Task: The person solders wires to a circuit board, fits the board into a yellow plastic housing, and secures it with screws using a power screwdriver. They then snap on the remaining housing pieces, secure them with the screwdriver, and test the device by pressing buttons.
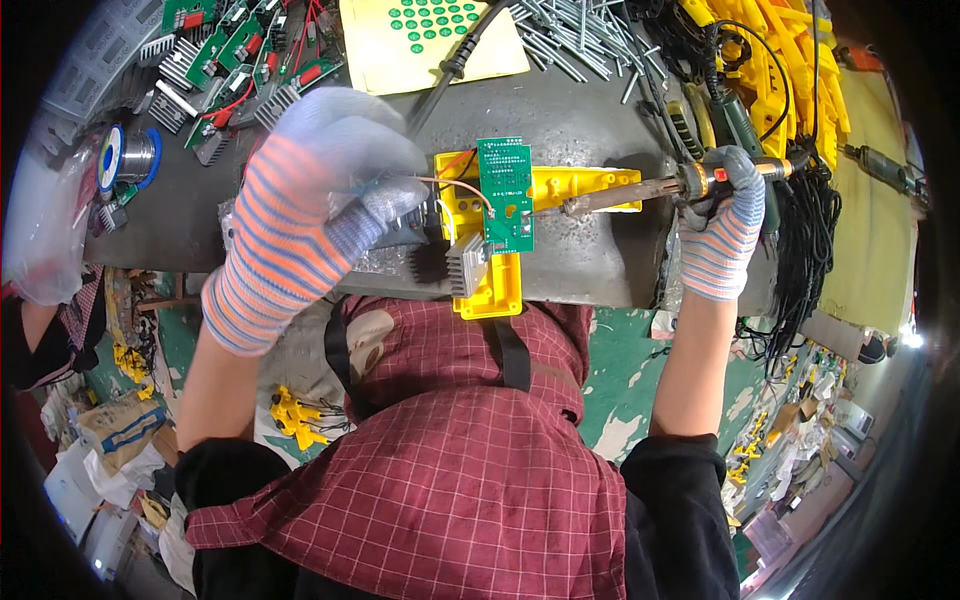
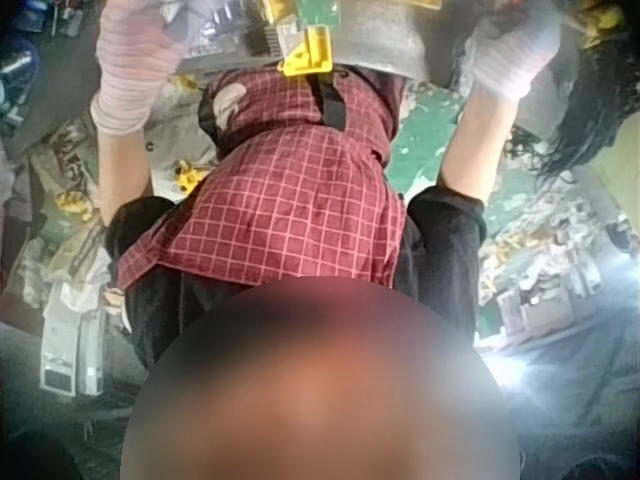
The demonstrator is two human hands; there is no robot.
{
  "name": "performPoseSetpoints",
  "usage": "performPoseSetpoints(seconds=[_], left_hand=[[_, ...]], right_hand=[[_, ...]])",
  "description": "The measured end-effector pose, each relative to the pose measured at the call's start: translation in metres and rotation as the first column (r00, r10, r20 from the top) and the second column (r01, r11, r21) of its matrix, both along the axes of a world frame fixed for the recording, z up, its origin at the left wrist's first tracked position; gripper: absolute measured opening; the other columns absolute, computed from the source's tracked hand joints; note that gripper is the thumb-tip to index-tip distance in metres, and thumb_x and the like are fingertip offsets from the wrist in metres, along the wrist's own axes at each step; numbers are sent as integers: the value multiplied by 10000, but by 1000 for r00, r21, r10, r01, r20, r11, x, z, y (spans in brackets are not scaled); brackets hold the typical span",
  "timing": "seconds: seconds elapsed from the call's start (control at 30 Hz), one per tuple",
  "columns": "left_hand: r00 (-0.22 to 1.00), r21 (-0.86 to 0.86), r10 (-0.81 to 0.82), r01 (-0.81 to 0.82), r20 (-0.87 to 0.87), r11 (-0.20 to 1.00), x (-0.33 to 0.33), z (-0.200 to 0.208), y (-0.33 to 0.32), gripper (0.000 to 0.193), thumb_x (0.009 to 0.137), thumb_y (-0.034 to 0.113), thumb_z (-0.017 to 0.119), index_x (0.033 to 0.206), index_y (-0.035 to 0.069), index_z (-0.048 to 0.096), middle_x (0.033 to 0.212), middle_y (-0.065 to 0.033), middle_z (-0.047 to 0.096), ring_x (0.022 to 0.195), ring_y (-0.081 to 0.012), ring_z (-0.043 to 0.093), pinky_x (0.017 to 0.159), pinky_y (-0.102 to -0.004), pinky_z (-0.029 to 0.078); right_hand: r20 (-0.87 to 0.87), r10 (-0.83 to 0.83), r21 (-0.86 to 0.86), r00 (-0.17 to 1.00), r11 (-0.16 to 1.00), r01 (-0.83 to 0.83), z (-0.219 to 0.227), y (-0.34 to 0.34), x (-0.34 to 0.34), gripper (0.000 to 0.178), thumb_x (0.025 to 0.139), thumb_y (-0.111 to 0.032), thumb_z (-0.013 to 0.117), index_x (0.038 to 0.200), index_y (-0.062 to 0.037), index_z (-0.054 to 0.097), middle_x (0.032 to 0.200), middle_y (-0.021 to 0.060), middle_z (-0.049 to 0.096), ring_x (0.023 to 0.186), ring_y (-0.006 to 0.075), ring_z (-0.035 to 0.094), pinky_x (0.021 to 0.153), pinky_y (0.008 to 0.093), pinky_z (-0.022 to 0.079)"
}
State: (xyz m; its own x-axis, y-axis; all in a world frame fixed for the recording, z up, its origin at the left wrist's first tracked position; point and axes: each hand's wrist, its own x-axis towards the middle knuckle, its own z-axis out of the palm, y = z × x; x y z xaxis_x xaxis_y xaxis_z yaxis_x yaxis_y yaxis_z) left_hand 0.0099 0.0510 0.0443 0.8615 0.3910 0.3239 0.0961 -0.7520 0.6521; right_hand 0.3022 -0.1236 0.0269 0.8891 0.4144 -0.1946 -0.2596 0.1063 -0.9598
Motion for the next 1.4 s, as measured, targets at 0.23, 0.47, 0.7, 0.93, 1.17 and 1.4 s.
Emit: performPoseSetpoints(seconds=[0.23, 0.47, 0.7, 0.93, 1.17, 1.4], left_hand=[[941, -270, 336, -311, 49, 911, -16, -7, -23, 172, 808, 1, 754, 967, 39, 704, 957, -63, 671, 908, -208, 632, 795, -337, 500], [929, 41, 282, -300, 239, 953, 16, -2, -18, 251, 820, 17, 741, 1064, 71, 709, 858, -50, 650, 844, -218, 646, 756, -333, 509], [961, 134, 161, -194, 225, 972, 52, -15, -21, 210, 795, 159, 745, 995, 113, 697, 894, -79, 697, 872, -322, 638, 825, -426, 479], [967, 146, -254, 246, 35, 958, 58, 11, -5, 172, 823, 28, 697, 988, 61, 658, 901, -93, 647, 912, -305, 626, 831, -414, 484], [945, -18, -281, 282, -168, 959, 61, 9, -3, 145, 845, 118, 688, 979, 78, 649, 880, -112, 638, 881, -329, 603, 819, -424, 467], [951, -112, -298, 288, -79, 951, 63, -3, -2, 154, 824, 106, 715, 958, 50, 664, 882, -125, 653, 853, -320, 623, 788, -402, 499]], right_hand=[[-41, -5, -15, 999, 1000, 5, -12, 7, 1, 208, 819, -274, 743, 956, -137, 666, 716, -50, 548, 556, 63, 509, 514, 204, 421], [-97, 57, -7, 994, 998, -58, -21, 4, 10, 190, 820, -267, 745, 932, -141, 656, 717, -42, 550, 574, 68, 532, 499, 211, 438], [-79, 107, -61, 991, 992, -112, -27, 3, 17, 222, 834, -320, 733, 879, -120, 649, 666, 1, 600, 498, 98, 538, 452, 222, 410], [-45, 158, -12, 986, 987, -158, -31, 1, 19, 271, 865, -345, 705, 888, -78, 663, 691, 51, 659, 518, 138, 585, 468, 250, 454], [-21, 137, -38, 990, 990, -138, -27, 1, 17, 267, 860, -336, 712, 898, -76, 665, 691, 48, 654, 516, 134, 577, 468, 248, 453], [-31, 135, -24, 990, 990, -136, -25, 2, 15, 264, 851, -335, 717, 903, -80, 671, 682, 40, 659, 475, 115, 529, 440, 233, 406]])
